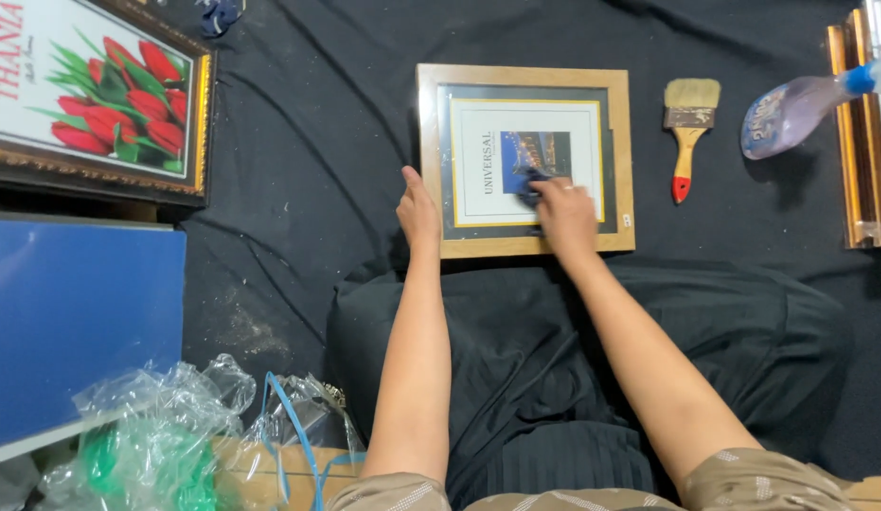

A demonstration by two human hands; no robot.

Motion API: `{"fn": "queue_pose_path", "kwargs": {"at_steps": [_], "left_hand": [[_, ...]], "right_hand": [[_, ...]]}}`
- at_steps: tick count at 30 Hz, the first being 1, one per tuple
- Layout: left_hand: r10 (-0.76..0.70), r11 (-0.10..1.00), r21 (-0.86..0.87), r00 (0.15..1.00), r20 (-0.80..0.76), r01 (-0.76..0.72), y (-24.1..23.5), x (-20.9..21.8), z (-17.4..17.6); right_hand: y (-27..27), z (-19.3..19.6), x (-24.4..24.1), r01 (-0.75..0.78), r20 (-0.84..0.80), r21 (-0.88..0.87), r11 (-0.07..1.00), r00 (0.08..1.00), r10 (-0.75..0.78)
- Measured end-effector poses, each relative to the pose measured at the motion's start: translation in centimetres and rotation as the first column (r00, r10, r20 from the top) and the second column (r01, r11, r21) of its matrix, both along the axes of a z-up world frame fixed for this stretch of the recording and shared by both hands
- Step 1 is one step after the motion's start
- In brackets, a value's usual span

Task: The person wipes the glass and wooden frame of a picture frame with a blue cloth. They rotate the frame to clean all sides and edges, then set it down on the black cloth.

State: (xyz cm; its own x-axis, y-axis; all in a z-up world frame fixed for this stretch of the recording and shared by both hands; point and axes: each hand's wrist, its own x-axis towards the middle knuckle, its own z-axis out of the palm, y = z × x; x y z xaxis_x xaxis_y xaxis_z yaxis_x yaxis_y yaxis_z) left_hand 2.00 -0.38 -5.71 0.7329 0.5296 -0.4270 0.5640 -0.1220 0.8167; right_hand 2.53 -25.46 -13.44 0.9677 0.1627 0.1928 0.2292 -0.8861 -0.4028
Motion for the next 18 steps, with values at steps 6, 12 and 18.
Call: {"fn": "queue_pose_path", "kwargs": {"at_steps": [6,12,18], "left_hand": [[-0.009,1.000,0.005,1.000,0.009,0.009,-0.2,0.2,-0.1],[-0.052,0.998,0.040,0.999,0.002,0.052,-0.5,0.0,1.8],[-0.035,0.999,0.031,0.999,-0.010,0.035,-0.5,0.0,0.8]], "right_hand": [[-7.5,-4.3,-0.3,0.359,0.111,-0.092,0.929,0.931,-0.349],[4.8,0.2,-0.7,0.136,-0.006,0.189,0.972,0.991,-0.137],[12.0,2.3,-2.1,-0.208,0.076,0.043,0.977,0.976,0.205]]}}
